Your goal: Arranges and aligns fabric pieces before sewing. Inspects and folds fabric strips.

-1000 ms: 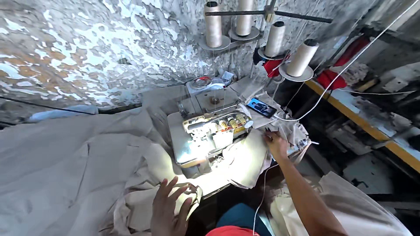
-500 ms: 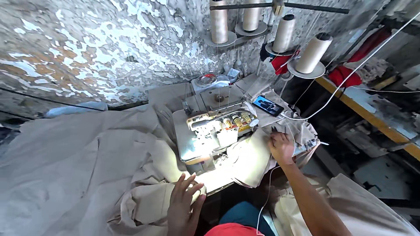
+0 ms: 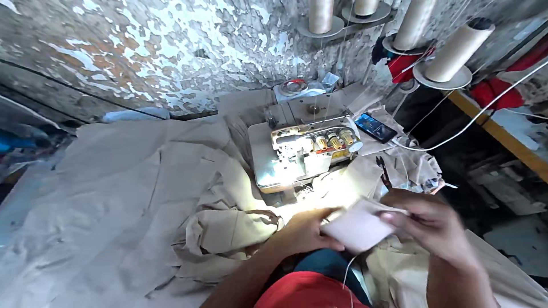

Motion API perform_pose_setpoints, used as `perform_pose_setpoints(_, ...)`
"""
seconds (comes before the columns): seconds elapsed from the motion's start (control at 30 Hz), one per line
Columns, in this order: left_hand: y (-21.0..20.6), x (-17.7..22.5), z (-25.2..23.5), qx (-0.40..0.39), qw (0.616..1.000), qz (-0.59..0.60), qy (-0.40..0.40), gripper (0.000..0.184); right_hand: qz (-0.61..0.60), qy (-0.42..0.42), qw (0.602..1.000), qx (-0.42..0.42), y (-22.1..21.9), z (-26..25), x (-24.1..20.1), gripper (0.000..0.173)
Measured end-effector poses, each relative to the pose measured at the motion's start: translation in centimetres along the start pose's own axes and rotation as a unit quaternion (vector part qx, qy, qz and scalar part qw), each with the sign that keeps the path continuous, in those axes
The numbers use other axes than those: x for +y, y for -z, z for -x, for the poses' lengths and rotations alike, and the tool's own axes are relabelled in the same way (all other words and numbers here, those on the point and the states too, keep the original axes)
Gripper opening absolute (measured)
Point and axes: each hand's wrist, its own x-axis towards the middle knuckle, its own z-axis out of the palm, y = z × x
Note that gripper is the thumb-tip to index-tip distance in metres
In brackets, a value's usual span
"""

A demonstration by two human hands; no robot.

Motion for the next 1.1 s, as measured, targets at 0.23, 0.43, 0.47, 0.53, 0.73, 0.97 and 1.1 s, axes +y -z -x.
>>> perform_pose_setpoints(0.23, -4.7, -0.9, 1.5, -0.044, 0.931, 0.357, 0.054, 0.011, 0.048, -0.13, 0.96, 0.243, 3.3, 2.1, 2.6, 0.01)
perform_pose_setpoints(0.43, -4.8, 0.2, 0.7, 0.124, 0.825, 0.52, 0.184, 0.014, 0.062, -0.256, 0.922, 0.283, 2.0, 2.1, 7.7, 0.012)
perform_pose_setpoints(0.47, -5.1, -0.3, 0.3, 0.126, 0.823, 0.514, 0.205, 0.015, 0.071, -0.271, 0.92, 0.273, 1.8, 2.2, 9.3, 0.015)
perform_pose_setpoints(0.53, -6.1, -2.1, -0.3, 0.115, 0.829, 0.49, 0.243, 0.018, 0.118, -0.304, 0.917, 0.229, 1.4, 2.5, 12.7, 0.024)
perform_pose_setpoints(0.73, -9.2, -6.0, -0.8, 0.091, 0.821, 0.466, 0.317, 0.022, 0.36, -0.343, 0.864, 0.079, 0.0, 2.0, 15.5, 0.033)
perform_pose_setpoints(0.97, -9.1, -6.5, -2.1, 0.025, 0.808, 0.492, 0.324, 0.041, 0.456, -0.342, 0.82, 0.056, -1.9, -0.2, 15.4, 0.04)
perform_pose_setpoints(1.1, -9.2, -5.0, -2.7, 0.009, 0.869, 0.385, 0.311, 0.033, 0.465, -0.361, 0.807, 0.047, -3.0, -1.5, 15.5, 0.032)
